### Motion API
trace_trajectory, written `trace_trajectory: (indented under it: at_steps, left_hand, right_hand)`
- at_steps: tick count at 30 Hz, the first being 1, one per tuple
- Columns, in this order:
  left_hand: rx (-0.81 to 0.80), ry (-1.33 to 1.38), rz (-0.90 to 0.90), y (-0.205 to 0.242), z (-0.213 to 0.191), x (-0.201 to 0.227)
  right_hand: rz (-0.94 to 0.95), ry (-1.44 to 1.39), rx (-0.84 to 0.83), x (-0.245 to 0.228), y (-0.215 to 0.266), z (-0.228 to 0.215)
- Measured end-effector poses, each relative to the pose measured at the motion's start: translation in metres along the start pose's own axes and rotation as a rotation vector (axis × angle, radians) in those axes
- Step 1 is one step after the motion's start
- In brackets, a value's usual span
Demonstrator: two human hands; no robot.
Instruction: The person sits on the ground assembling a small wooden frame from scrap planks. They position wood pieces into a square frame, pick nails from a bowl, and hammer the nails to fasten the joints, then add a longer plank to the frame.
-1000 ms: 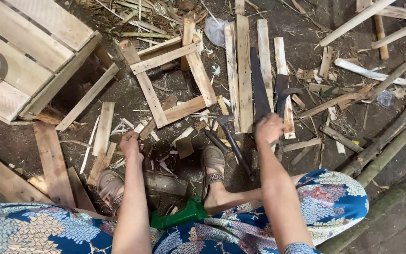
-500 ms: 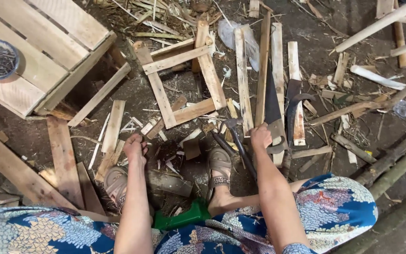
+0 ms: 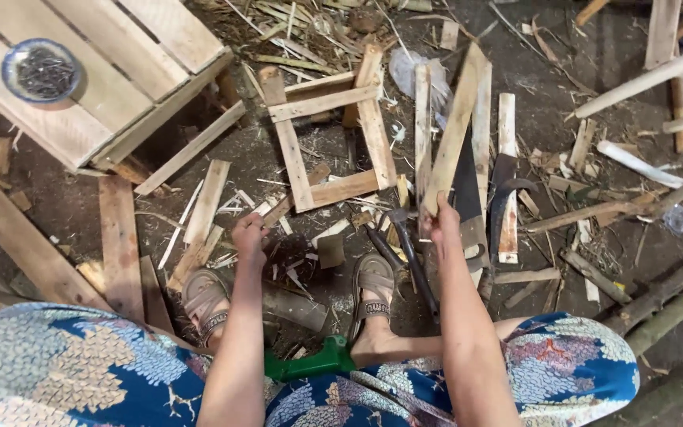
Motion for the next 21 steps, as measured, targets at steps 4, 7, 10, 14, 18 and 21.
trace_trajectory:
  at_steps: [4,7,10,14,18,21]
  left_hand:
    - [-0.023,-0.023,-0.010,-0.006,0.006,-0.004]
    - [-0.045,0.030,0.000,0.005,0.005,0.006]
    - [-0.050,-0.010,-0.002,-0.001,0.006,0.006]
    - [-0.038,-0.008,0.026,-0.007,0.008,0.014]
    - [-0.124,0.066,0.302,0.054,0.002,0.098]
    - [-0.401,0.100,0.480,0.147,0.001,0.192]
  right_hand:
    - [0.000,-0.234,-0.036,-0.036,0.044,0.053]
    - [-0.193,-0.217,-0.089,-0.046,0.049,0.075]
    - [-0.338,-0.125,-0.141,-0.053,0.085,0.101]
    - [-0.384,-0.227,-0.334,-0.072,0.142,0.136]
    - [0.037,-0.583,-0.462,-0.060,0.188,0.141]
    - [0.292,-0.537,-0.691,-0.003,0.188,0.137]
Point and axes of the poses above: each hand's wrist, its own y-axis away from the middle knuckle, its own z-axis out of the palm, x = y × z, the point moved 8 cm from there along -y, towards the middle knuckle, and after that the axes turned 14 degrees about -y, right-handed, at the moved point
